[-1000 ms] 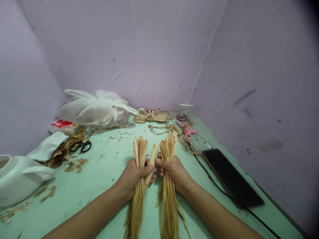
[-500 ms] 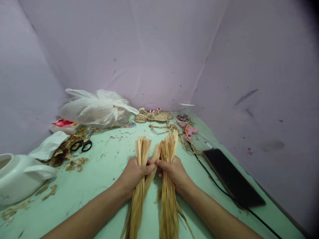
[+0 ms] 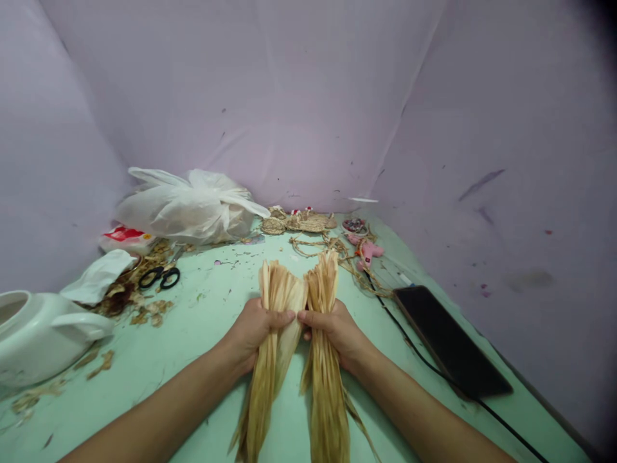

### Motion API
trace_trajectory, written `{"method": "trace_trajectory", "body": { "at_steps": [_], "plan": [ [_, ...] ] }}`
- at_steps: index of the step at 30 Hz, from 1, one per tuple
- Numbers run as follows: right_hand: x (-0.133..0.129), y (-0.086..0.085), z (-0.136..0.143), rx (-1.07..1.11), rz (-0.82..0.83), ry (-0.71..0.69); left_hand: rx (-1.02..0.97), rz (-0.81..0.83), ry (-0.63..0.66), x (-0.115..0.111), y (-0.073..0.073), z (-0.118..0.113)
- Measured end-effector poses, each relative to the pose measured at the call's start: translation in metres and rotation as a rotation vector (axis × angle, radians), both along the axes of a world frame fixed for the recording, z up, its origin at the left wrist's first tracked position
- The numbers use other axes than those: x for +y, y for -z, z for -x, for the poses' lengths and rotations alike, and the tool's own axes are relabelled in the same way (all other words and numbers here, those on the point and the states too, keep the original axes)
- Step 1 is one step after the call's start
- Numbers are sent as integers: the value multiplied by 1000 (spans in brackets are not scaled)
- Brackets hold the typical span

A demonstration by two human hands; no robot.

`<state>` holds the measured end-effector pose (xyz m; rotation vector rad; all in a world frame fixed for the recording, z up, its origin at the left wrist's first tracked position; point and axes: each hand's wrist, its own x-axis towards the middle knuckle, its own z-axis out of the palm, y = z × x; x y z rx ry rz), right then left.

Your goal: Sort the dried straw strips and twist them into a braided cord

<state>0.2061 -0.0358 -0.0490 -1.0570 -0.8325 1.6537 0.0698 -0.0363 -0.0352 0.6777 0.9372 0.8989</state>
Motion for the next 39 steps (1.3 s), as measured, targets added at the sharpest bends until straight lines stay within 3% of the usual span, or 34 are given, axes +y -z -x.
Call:
{"method": "trace_trajectory", "body": {
  "at_steps": [4, 11, 15, 20, 26, 35, 39],
  "plan": [
    [3, 1, -3, -6, 24, 13, 2, 76, -50, 3, -3, 3],
    [6, -1, -5, 67, 103, -11, 3, 177, -6, 8, -8, 5],
    [6, -1, -5, 67, 125, -7, 9, 155, 10, 8, -6, 9],
    [3, 2, -4, -5, 36, -39, -76, 33, 113, 3, -2, 9],
    [-1, 1, -2, -99, -33, -90, -14, 17, -62, -1, 0, 1],
    [0, 1, 1, -189, -52, -58, 15, 26, -10, -1, -4, 2],
    [-1, 3, 2, -210, -111, -55, 84, 40, -101, -1, -1, -2]
  ]
}}
